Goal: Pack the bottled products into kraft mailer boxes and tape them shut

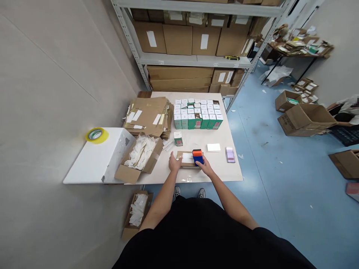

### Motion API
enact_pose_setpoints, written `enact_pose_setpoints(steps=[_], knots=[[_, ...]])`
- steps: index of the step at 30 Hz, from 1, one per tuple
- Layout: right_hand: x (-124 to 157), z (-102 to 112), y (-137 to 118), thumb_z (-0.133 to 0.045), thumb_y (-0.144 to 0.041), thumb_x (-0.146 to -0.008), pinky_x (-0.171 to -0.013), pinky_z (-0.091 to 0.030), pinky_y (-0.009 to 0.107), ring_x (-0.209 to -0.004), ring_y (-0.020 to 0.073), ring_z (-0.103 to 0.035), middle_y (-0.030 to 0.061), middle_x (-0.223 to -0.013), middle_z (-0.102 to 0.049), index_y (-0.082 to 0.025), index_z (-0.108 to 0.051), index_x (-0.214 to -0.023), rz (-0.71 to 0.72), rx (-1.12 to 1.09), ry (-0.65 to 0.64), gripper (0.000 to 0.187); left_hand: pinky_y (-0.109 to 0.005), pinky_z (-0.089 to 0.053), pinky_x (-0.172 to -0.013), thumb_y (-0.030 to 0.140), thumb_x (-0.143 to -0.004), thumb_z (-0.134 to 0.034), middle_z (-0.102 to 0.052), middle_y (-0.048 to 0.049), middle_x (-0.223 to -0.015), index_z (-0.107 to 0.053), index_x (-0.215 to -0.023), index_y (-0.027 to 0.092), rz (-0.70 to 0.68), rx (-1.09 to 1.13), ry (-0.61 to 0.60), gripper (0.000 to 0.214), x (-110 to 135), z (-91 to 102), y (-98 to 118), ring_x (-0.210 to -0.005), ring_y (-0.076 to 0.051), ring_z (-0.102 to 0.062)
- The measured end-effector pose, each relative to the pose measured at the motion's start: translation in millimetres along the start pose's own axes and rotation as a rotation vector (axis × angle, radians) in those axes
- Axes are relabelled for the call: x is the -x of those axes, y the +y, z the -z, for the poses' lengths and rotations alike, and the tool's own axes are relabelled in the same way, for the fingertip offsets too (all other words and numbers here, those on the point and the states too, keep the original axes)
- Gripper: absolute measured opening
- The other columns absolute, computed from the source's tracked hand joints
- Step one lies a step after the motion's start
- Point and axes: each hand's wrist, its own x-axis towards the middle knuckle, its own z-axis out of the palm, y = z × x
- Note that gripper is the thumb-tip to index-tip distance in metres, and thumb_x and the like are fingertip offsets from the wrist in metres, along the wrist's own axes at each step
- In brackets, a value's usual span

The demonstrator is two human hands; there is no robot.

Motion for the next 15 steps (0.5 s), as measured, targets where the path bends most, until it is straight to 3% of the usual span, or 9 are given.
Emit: enact_pose_setpoints(steps=[3,5,7,11,15], knots=[[-0.8,-1.9,2.8,-0.078,-0.054,-0.082,-0.103,-0.051,0.042,-0.114,0.0271,-0.065,0.008,-0.123,-0.07,-0.024,-0.062,-0.13,0.007,-0.002,0.008,0.059,-0.042,-0.047,-0.11,0.031,-0.084,-0.076,-0.062,-0.015,-0.143,-0.054,-0.144,0.023,-0.288,0.07,0.06,0.064,6.9,8.4,8.3,-0.135,-0.032,-0.057],[-1.8,-3.5,6.0,-0.08,-0.054,-0.082,-0.102,-0.051,0.043,-0.112,0.027,-0.064,0.0076,-0.121,-0.07,-0.025,-0.063,-0.129,0.012,-0.013,0.017,0.058,-0.041,-0.047,-0.111,0.028,-0.083,-0.075,-0.065,-0.0122,-0.139,-0.06,-0.135,0.024,-0.435,0.145,0.006,0.054,6.7,13.4,16.1,-0.132,-0.029,-0.059],[-1.8,-4.7,8.9,-0.08,-0.054,-0.082,-0.101,-0.051,0.043,-0.111,0.0271,-0.064,0.0075,-0.12,-0.07,-0.024,-0.063,-0.128,0.018,-0.013,0.021,0.058,-0.039,-0.05,-0.108,0.026,-0.083,-0.075,-0.068,-0.0107,-0.133,-0.061,-0.133,0.024,-0.486,0.24,-0.11,0.052,2.3,17.1,26.3,-0.126,-0.026,-0.063],[0.1,-6.0,9.3,-0.08,-0.054,-0.082,-0.101,-0.051,0.043,-0.109,0.0272,-0.064,0.008,-0.119,-0.07,-0.023,-0.064,-0.125,0.019,0.027,0.023,0.056,-0.033,-0.056,-0.093,0.031,-0.089,-0.069,-0.076,-0.0103,-0.112,-0.068,-0.12,0.019,-0.372,0.414,-0.424,0.033,-13.6,18.6,52.1,-0.106,-0.021,-0.072],[2.5,-7.4,4.0,-0.081,-0.053,-0.081,-0.098,-0.051,0.042,-0.108,0.0266,-0.064,0.0075,-0.118,-0.069,-0.023,-0.064,-0.125,0.014,0.038,0.018,0.056,-0.028,-0.055,-0.076,0.039,-0.093,-0.064,-0.078,-0.0118,-0.104,-0.07,-0.109,0.015,-0.196,0.403,-0.654,0.029,-27.6,15.5,76.9,-0.088,-0.018,-0.073]])
